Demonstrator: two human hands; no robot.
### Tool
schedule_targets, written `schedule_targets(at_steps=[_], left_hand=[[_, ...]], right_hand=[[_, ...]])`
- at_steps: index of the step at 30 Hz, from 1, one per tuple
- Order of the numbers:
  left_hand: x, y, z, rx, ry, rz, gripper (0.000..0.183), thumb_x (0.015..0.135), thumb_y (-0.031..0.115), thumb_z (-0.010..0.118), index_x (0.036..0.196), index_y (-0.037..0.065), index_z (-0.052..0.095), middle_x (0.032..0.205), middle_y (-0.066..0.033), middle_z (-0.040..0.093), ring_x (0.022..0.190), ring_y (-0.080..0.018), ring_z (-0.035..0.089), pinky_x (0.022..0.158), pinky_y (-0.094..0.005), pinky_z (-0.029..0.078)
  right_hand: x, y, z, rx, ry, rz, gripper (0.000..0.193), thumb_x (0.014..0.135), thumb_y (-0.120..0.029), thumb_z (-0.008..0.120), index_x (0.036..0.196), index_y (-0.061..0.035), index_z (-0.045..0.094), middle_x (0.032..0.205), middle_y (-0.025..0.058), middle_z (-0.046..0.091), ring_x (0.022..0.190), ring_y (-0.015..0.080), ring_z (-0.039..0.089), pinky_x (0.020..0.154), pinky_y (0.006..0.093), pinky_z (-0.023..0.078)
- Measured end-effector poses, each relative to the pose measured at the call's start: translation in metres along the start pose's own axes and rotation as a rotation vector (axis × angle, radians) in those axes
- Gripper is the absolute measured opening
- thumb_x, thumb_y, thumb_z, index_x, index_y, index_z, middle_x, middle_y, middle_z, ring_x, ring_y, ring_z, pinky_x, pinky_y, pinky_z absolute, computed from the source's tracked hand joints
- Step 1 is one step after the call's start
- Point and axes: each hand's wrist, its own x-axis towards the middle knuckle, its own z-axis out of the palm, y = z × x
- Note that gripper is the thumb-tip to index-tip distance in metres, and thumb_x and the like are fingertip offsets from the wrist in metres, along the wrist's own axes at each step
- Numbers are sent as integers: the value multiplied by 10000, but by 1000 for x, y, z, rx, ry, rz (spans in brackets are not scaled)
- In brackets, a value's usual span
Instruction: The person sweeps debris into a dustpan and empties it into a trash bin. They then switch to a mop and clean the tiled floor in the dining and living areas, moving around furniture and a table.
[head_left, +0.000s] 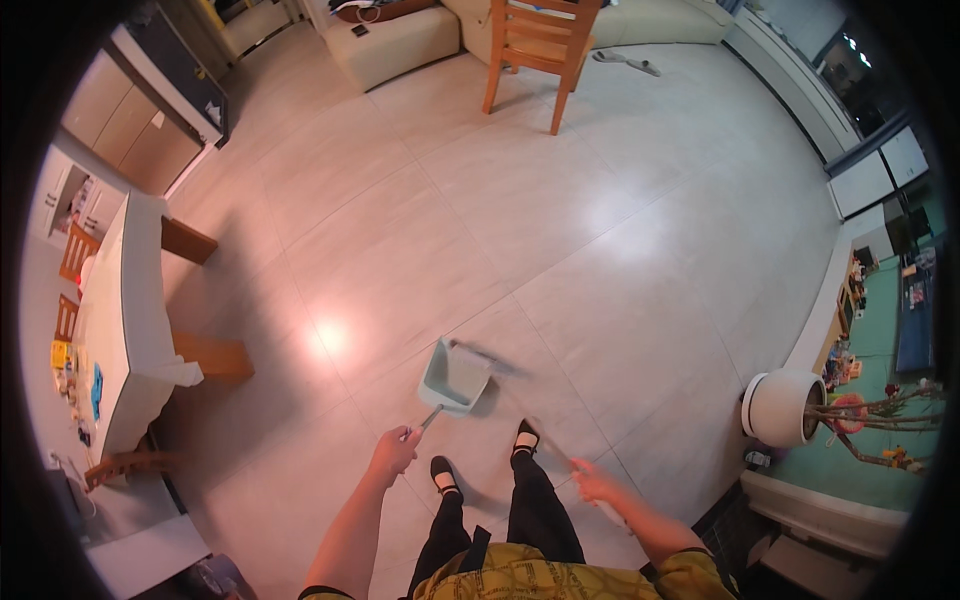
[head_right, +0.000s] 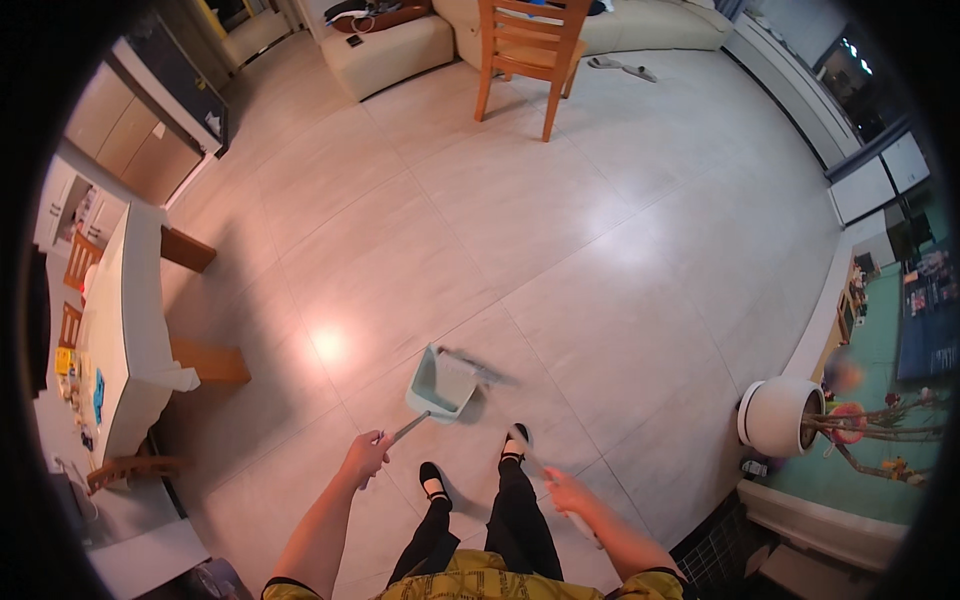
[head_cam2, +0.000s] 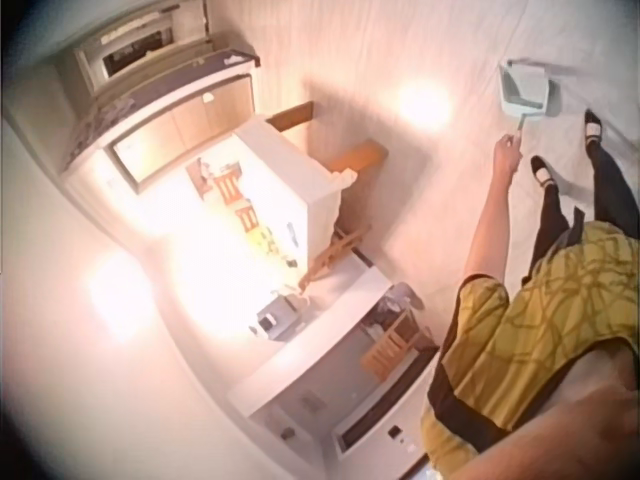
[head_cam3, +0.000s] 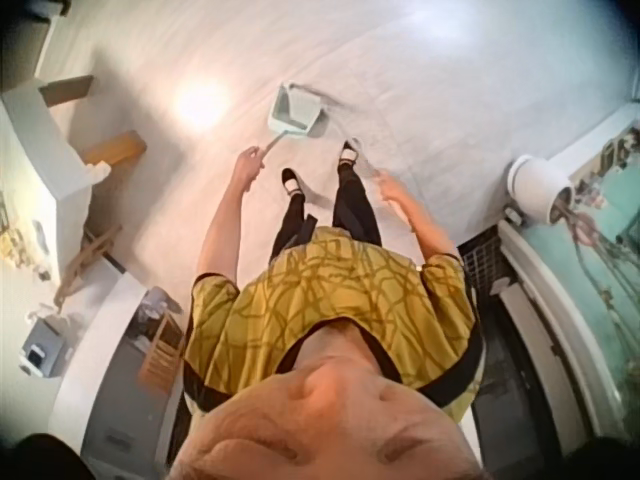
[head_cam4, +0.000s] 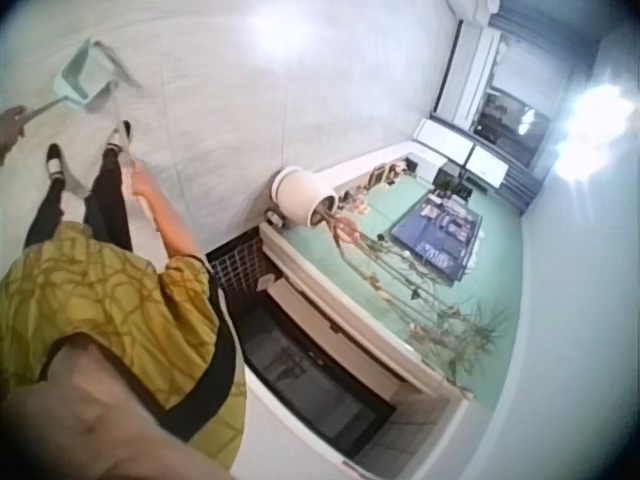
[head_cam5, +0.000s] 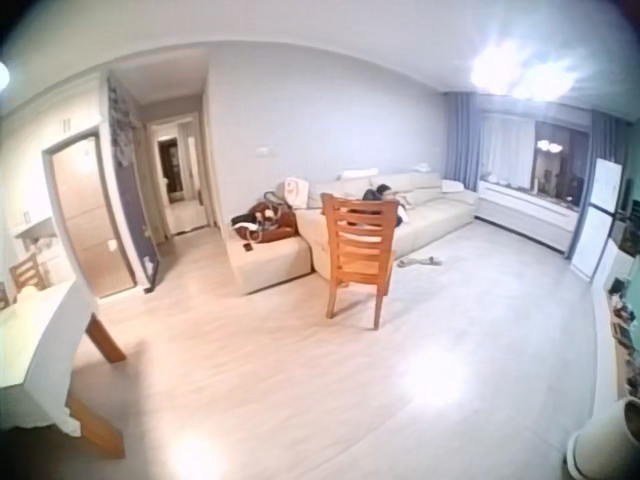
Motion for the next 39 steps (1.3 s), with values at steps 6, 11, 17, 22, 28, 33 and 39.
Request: schedule_targets(at_steps=[6,11,17,22,28,33,39], left_hand=[[-10,-21,-14,28,9,-11,332,760,355,487,774,25,524,537,-50,486,440,-113,425,366,-248,343],[-22,-49,-21,72,-18,-28,308,780,347,469,774,44,521,551,-24,487,401,-95,387,347,-250,329],[-22,-72,-13,12,-19,-34,306,775,348,480,778,45,523,551,-25,490,399,-94,387,347,-248,330],[-16,-76,-5,15,-19,-20,300,774,335,483,767,37,518,549,-44,500,384,-95,391,341,-245,330],[-14,-75,-11,-26,-45,-44,306,747,338,504,739,32,523,533,-55,499,418,-114,440,357,-243,359],[3,-80,-8,-37,-70,24,292,751,327,500,770,37,514,548,-64,504,406,-111,426,351,-245,358],[19,-85,-4,-69,-206,91,268,781,293,464,811,27,484,608,-84,522,428,-107,432,369,-247,373]], right_hand=[[18,-20,-51,93,282,-151,368,776,-149,436,1134,-95,369,632,119,520,419,187,498,375,324,411],[46,-56,-37,45,364,-101,285,766,-125,428,1042,-67,390,660,155,530,433,226,520,379,340,419],[20,-45,61,-160,107,28,249,780,-179,427,1016,-106,392,611,98,500,427,182,491,380,318,420],[-13,-46,55,-167,-25,-74,335,784,-209,431,1108,-134,383,670,111,554,461,199,536,416,322,448],[9,-51,50,-83,135,-135,379,788,-174,400,1158,-129,333,620,89,490,454,170,481,446,297,422],[20,-49,95,252,153,-22,314,769,-161,406,1068,-75,365,571,115,494,394,211,471,359,339,392],[16,-23,166,573,-38,-130,138,751,-119,389,799,6,422,480,108,460,363,204,456,335,314,367]])
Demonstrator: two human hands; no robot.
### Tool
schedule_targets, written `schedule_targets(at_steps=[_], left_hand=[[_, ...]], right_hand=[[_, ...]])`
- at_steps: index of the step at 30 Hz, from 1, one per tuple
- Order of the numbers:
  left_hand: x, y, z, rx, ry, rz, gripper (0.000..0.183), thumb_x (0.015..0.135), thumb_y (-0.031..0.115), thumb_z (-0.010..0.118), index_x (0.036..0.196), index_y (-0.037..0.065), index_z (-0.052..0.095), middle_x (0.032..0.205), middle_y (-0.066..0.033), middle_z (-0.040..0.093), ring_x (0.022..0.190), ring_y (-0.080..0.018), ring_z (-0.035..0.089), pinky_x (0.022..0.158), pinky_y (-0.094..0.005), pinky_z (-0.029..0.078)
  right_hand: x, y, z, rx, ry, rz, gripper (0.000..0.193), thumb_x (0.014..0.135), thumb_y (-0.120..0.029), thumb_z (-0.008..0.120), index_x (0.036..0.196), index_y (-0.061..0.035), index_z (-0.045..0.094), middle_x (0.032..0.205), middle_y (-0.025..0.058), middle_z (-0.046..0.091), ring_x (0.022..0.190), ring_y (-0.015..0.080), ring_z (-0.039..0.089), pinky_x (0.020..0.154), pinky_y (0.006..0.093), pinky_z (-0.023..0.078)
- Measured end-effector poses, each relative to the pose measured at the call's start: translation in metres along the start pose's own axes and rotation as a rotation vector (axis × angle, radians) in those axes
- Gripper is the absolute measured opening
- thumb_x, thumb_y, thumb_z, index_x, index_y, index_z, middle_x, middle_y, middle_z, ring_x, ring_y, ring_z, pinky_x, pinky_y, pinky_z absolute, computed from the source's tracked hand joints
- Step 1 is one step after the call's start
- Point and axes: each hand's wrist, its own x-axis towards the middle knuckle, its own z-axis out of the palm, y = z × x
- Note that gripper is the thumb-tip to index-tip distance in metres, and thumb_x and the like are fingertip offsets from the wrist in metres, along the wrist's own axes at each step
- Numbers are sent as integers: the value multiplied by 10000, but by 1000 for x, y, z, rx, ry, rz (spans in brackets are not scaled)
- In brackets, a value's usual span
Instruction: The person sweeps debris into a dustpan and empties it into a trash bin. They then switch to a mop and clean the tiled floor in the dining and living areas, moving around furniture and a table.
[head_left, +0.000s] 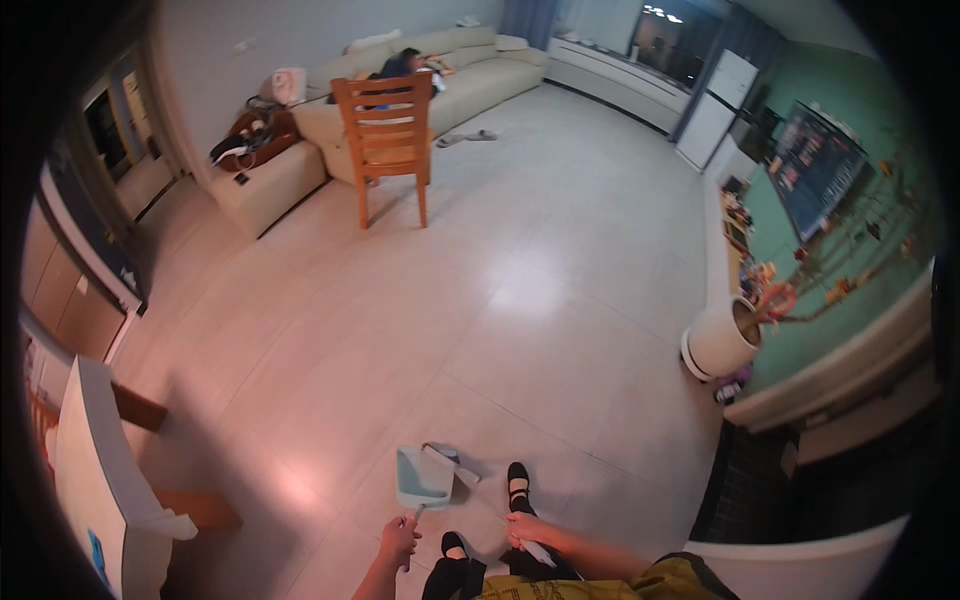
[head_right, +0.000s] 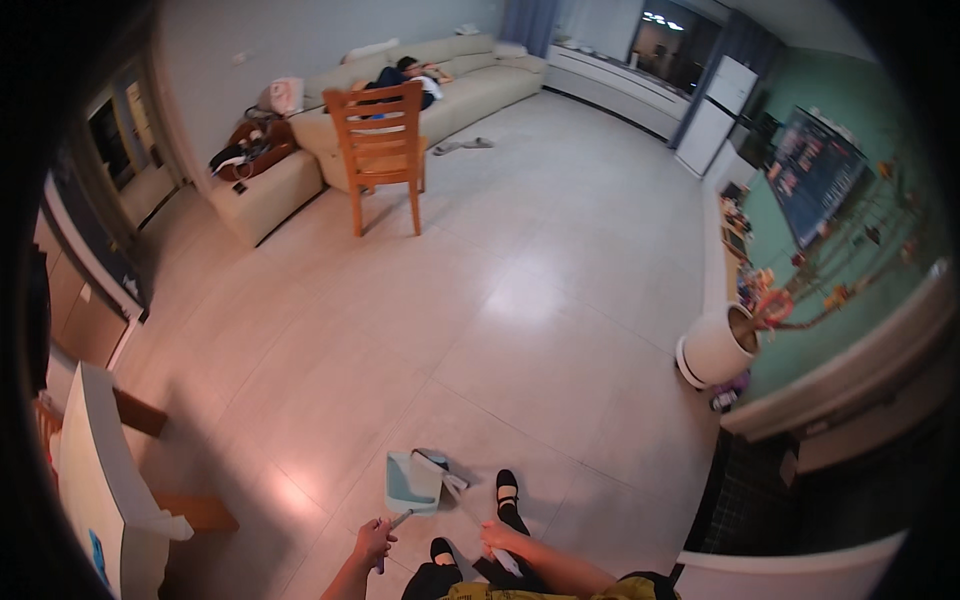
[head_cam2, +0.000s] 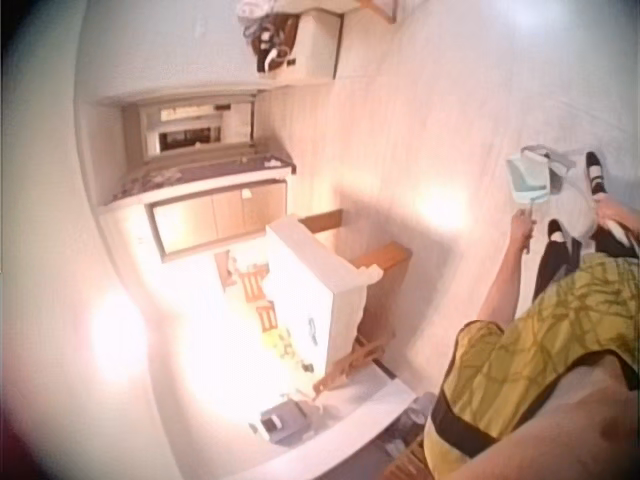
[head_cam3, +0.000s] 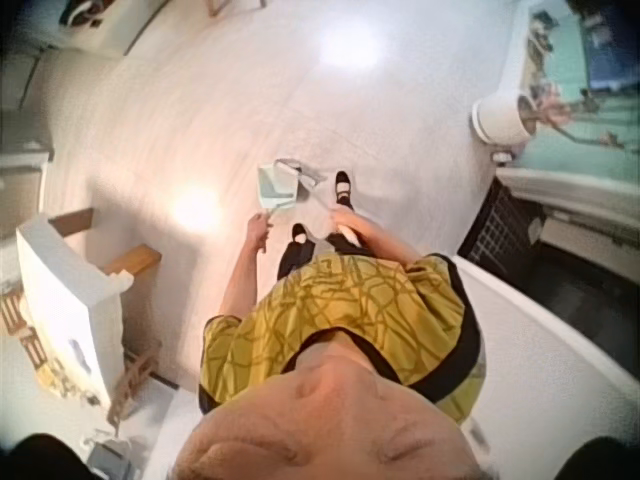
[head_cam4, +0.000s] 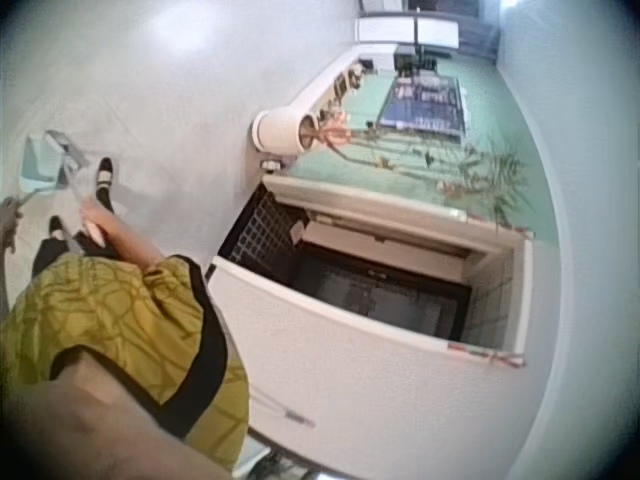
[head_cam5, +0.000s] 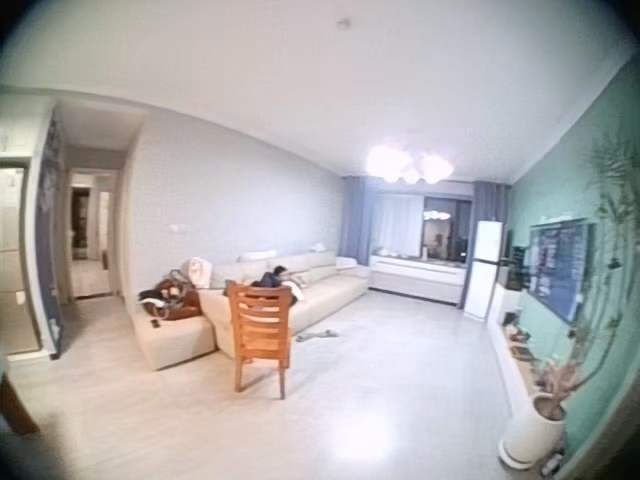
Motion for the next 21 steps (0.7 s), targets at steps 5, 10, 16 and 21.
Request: schedule_targets(at_steps=[5,10,16,21], left_hand=[[-2,-24,22,198,-144,90,274,773,295,475,816,24,475,619,-81,519,442,-124,451,374,-253,390],[-23,-52,59,500,-268,281,360,750,273,491,1020,38,450,814,-133,553,676,-200,540,583,-293,437],[-41,-83,91,684,-527,565,509,743,256,487,1180,58,319,975,-171,522,876,-255,519,751,-303,396],[-24,-136,119,412,-895,530,565,700,215,521,1194,75,283,935,-171,531,855,-273,523,738,-315,401]], right_hand=[[-4,39,26,450,-85,30,140,741,-115,397,669,-2,440,501,83,459,387,182,448,360,285,360],[-136,-2,78,765,-144,-298,159,768,-108,393,654,-12,449,564,81,475,459,164,453,423,254,368],[-156,37,109,1139,-125,-363,202,797,-217,453,795,-16,431,611,72,497,493,140,488,439,234,412],[-199,84,136,1266,-30,-405,182,796,-213,455,815,-32,449,642,52,506,503,131,485,438,233,390]])
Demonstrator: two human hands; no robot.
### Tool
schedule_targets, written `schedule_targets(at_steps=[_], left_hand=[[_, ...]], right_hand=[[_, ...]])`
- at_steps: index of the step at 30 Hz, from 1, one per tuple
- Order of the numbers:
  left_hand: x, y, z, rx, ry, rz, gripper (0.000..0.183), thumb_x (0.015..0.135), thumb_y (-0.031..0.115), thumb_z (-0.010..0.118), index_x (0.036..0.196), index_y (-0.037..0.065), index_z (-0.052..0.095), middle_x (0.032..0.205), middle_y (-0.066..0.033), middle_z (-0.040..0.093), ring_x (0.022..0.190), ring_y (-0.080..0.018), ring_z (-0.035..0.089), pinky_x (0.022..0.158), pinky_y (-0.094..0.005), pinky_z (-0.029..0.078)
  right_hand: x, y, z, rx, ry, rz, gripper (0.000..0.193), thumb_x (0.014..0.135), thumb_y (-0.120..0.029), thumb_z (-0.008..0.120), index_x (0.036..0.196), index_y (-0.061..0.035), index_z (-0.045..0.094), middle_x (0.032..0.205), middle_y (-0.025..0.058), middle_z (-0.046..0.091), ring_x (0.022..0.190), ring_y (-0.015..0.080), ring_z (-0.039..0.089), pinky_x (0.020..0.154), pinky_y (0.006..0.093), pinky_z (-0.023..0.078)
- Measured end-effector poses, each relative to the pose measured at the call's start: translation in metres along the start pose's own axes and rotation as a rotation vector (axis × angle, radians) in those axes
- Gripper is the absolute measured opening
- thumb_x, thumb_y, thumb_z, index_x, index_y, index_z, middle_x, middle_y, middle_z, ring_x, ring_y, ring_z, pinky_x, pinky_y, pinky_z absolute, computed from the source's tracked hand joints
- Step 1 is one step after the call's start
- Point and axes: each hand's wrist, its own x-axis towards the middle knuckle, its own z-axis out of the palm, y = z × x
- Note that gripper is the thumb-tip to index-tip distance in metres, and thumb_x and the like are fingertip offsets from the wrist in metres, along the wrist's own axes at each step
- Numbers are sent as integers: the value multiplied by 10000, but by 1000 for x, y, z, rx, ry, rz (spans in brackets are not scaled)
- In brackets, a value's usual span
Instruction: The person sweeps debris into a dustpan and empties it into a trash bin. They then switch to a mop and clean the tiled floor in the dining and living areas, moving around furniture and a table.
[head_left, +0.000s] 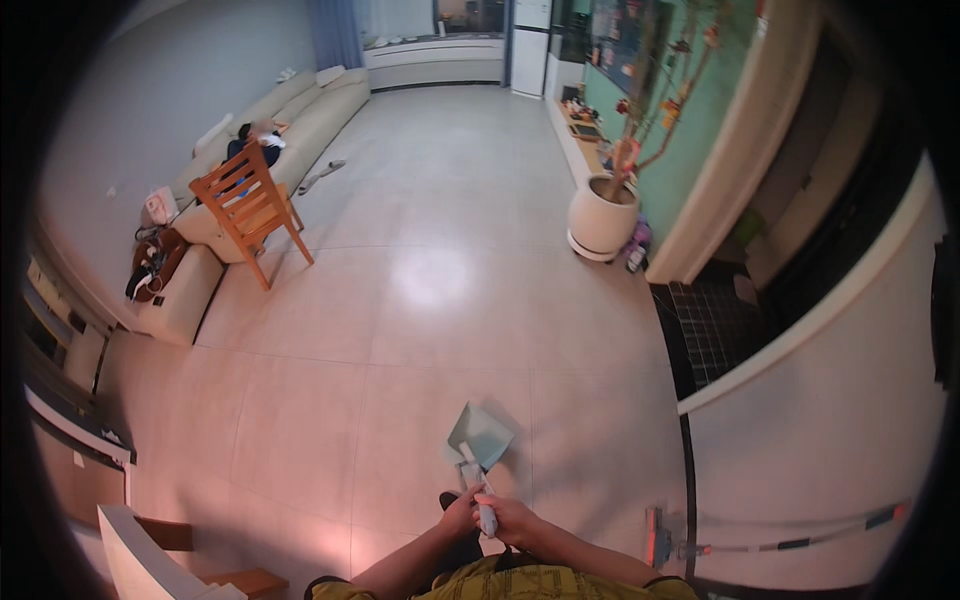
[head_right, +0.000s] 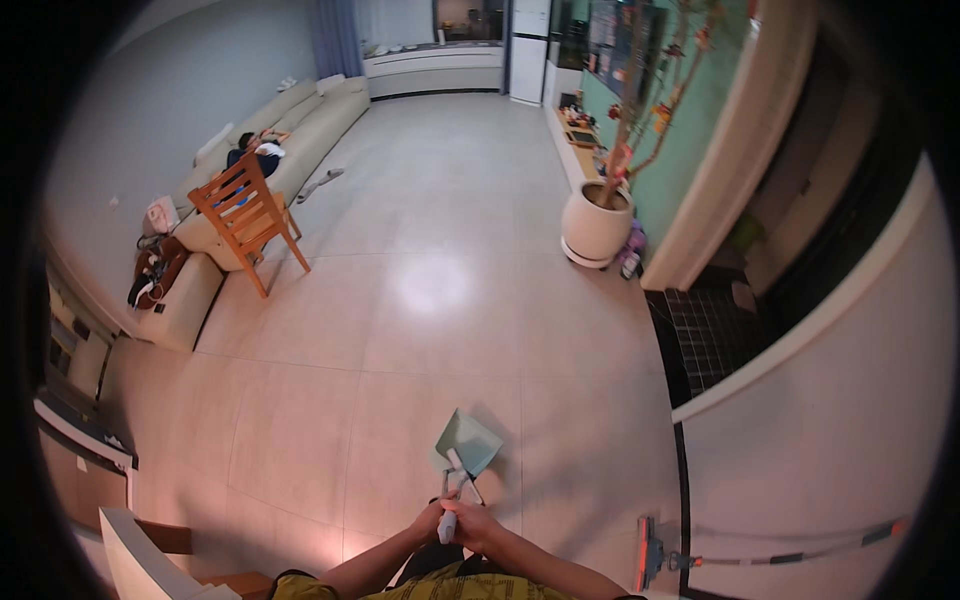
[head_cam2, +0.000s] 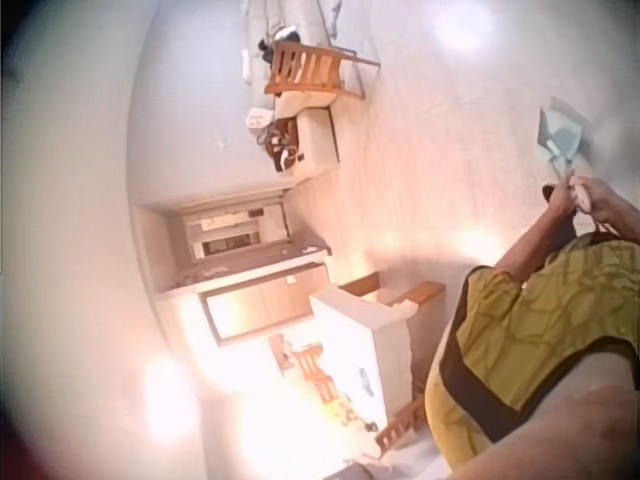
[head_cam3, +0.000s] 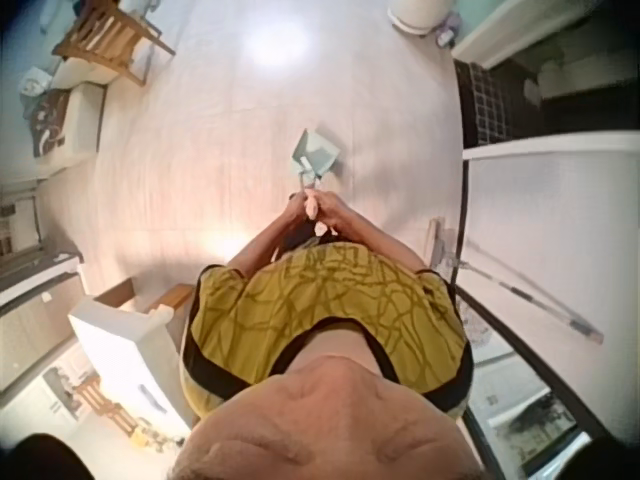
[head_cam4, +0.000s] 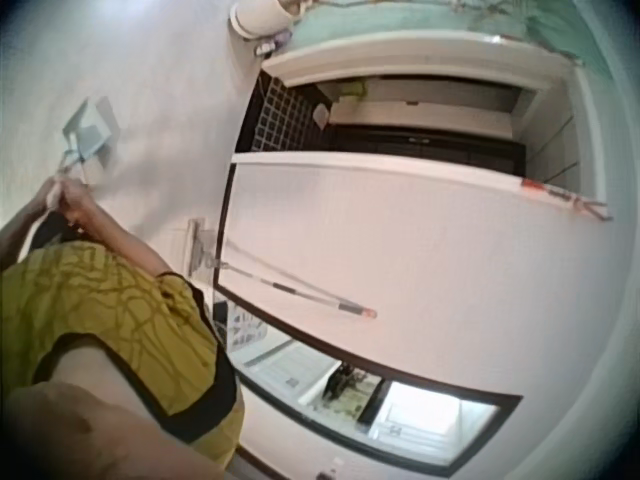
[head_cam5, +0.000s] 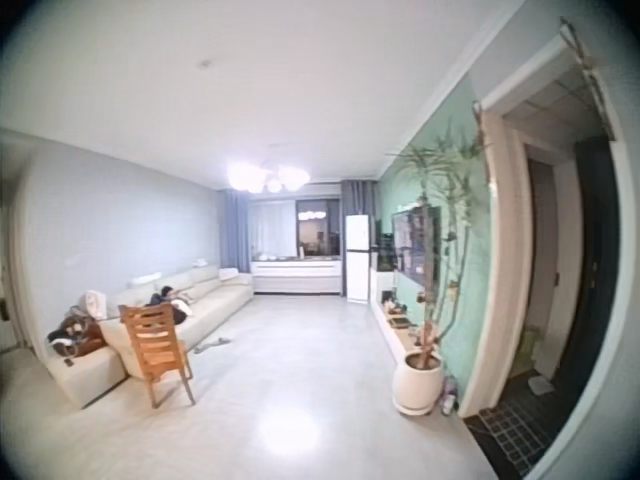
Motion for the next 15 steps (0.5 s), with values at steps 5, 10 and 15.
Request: schedule_targets(at_steps=[5,10,15], left_hand=[[-5,-17,58,184,-145,102,485,639,138,511,1089,84,340,836,-145,527,768,-270,529,678,-317,406],[-20,11,142,-238,-160,-195,290,743,229,449,983,76,393,749,-75,494,605,-191,502,506,-294,415],[-64,87,203,-301,-348,-407,172,809,233,387,894,85,404,604,-38,433,507,-129,425,423,-238,361]], right_hand=[[-61,33,-46,69,-59,-235,162,795,-229,436,817,-69,433,653,30,474,564,127,491,470,244,416],[-125,41,-90,179,-17,-325,185,805,-281,433,829,-98,437,660,16,487,522,110,484,440,232,403],[-132,85,-162,408,138,-273,214,807,-318,421,829,-110,468,608,1,491,517,116,462,415,204,351]])
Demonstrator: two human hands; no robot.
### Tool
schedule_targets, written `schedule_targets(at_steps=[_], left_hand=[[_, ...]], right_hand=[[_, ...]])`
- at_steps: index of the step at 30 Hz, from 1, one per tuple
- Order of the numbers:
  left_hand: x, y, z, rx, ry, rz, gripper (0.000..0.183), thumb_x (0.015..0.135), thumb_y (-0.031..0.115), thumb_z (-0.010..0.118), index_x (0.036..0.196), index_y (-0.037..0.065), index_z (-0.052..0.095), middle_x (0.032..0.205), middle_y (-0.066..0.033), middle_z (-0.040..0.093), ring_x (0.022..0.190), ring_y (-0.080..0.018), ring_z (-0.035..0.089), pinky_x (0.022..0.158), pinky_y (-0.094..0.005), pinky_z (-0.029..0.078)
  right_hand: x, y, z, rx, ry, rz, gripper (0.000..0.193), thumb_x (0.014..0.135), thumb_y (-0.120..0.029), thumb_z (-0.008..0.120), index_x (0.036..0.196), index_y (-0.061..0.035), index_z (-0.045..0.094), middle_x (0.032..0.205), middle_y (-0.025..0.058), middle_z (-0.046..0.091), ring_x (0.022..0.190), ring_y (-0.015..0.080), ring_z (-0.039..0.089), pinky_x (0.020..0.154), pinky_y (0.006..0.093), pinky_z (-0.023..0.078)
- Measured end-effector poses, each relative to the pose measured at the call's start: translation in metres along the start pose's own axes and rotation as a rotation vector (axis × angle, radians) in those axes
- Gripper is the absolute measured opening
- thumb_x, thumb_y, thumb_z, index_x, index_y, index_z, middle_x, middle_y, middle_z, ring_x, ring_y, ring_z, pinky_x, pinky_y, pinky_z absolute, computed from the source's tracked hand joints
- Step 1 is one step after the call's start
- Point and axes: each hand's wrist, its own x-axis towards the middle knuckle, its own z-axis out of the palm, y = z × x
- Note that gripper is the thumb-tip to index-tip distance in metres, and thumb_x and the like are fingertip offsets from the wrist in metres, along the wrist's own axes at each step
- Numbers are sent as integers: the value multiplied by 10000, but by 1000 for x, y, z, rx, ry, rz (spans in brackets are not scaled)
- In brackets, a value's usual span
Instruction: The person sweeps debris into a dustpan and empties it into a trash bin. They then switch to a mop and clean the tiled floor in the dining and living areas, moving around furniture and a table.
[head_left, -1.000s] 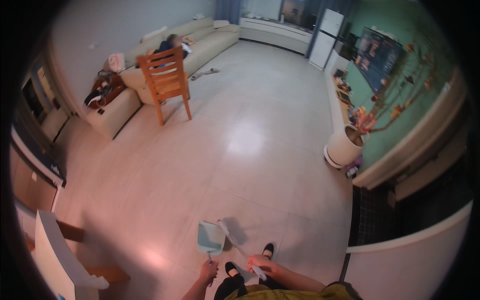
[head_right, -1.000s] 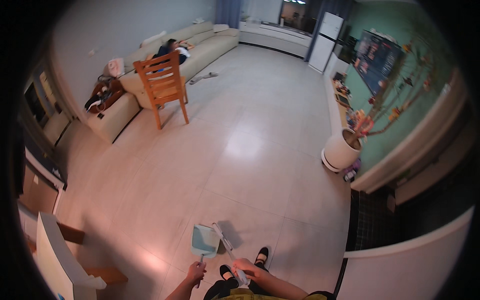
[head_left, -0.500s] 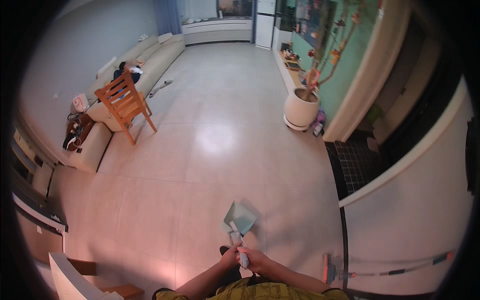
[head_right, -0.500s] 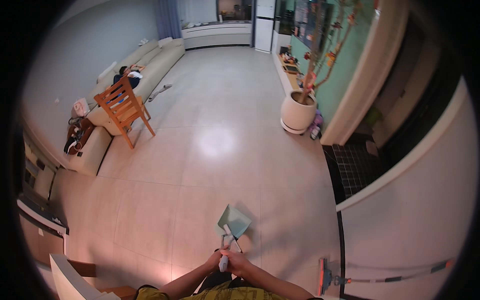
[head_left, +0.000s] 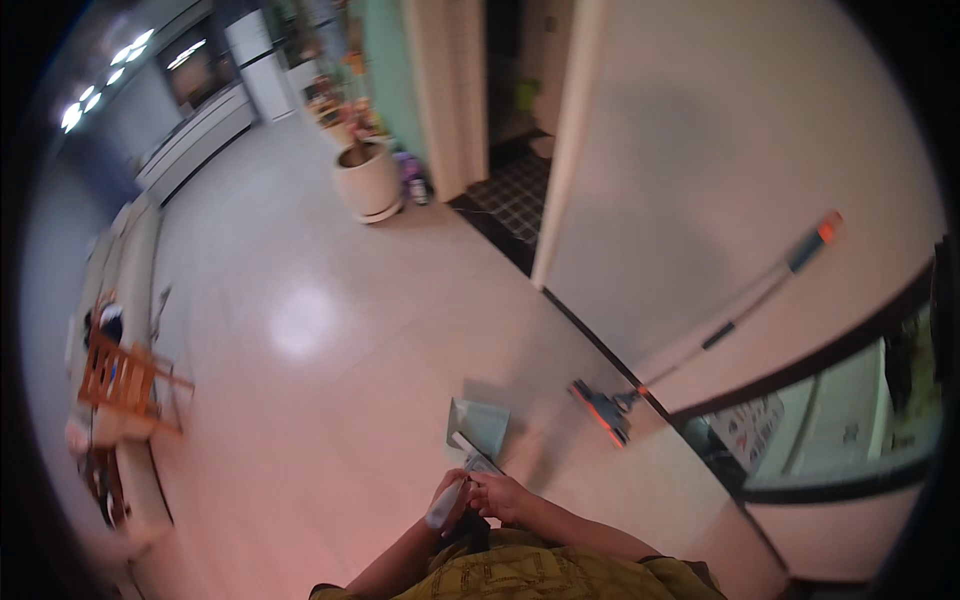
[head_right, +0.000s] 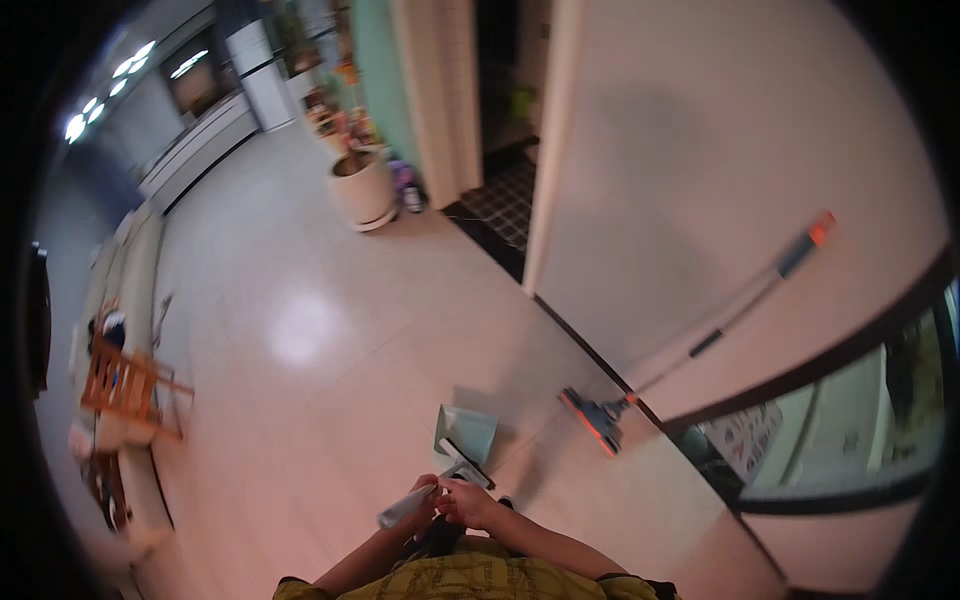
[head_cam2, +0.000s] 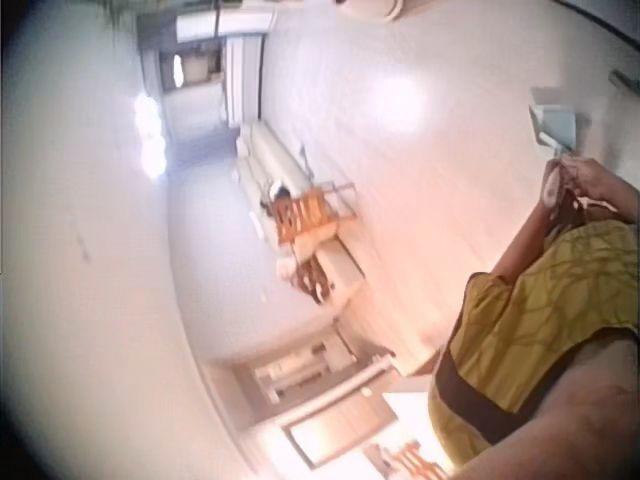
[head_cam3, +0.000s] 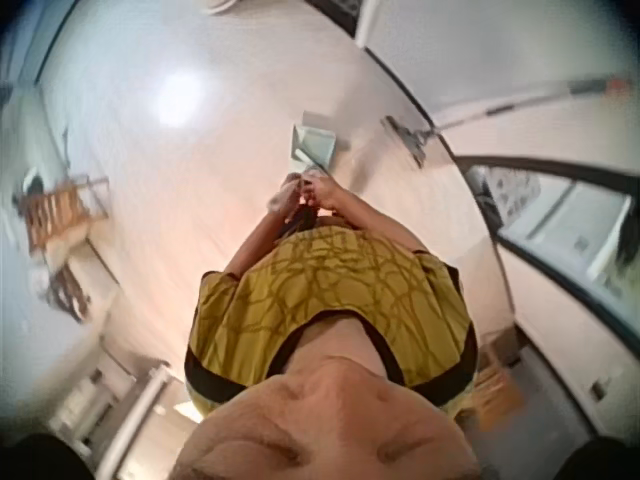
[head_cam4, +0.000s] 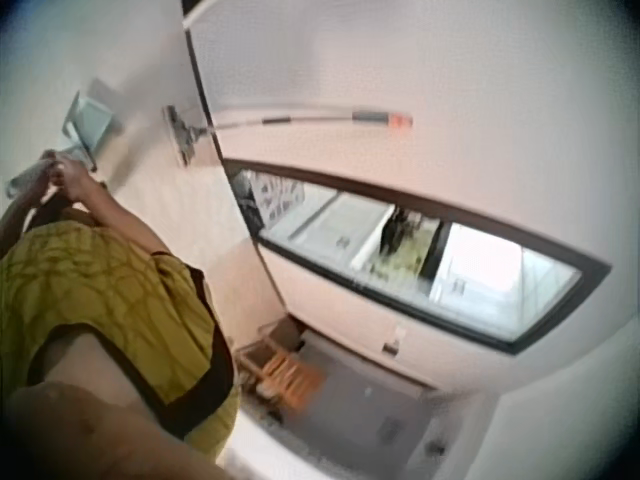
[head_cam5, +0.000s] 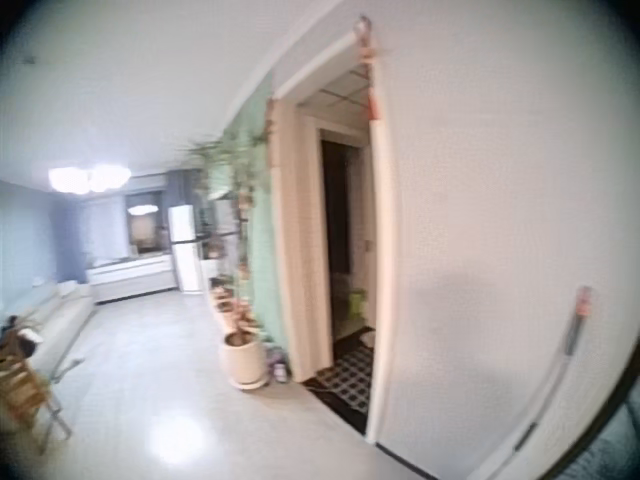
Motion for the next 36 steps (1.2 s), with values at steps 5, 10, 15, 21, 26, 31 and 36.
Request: schedule_targets(at_steps=[5,10,15,21,26,31,36], left_hand=[[-3,10,45,942,-27,-129,150,807,164,423,924,73,400,609,-13,426,520,-95,408,441,-223,350],[3,-15,68,1039,-433,-147,159,807,184,457,943,118,408,676,-29,466,521,-81,435,424,-220,361],[18,-42,102,1025,-945,-258,309,725,22,526,996,80,390,843,-57,493,705,-114,487,572,-226,413],[25,-99,180,1046,-1034,-432,305,713,138,547,967,47,405,797,-121,519,771,-190,525,671,-282,408],[36,-177,239,1305,-1257,-115,350,708,94,526,1032,84,396,880,-192,523,837,-302,522,710,-320,401],[49,-219,312,1471,-1180,-138,465,795,239,443,1211,113,280,975,-165,489,780,-207,527,698,-289,413],[58,-220,346,1558,-806,-94,484,776,250,479,1201,107,298,1030,-178,457,779,-230,535,691,-291,417]], right_hand=[[-4,26,-64,180,260,-54,243,793,-324,445,837,-85,456,692,49,500,589,150,478,486,241,371],[12,83,-145,474,126,-97,297,777,-324,477,904,-65,407,743,98,489,658,187,473,535,277,375],[11,123,-171,799,265,-319,346,772,-413,449,846,-75,445,740,78,505,661,199,493,582,295,421],[-98,102,-162,858,209,-779,273,712,-369,549,782,-116,475,703,33,503,664,196,514,630,335,444],[-94,113,-274,1132,226,-958,190,703,-222,542,786,-75,455,650,80,493,562,211,508,540,346,457],[-130,111,-397,1036,175,-884,246,687,-215,482,802,-4,430,650,134,495,557,251,508,528,353,451],[-187,84,-470,1314,135,-701,329,685,-253,463,841,26,387,664,175,478,566,288,496,540,388,446]])
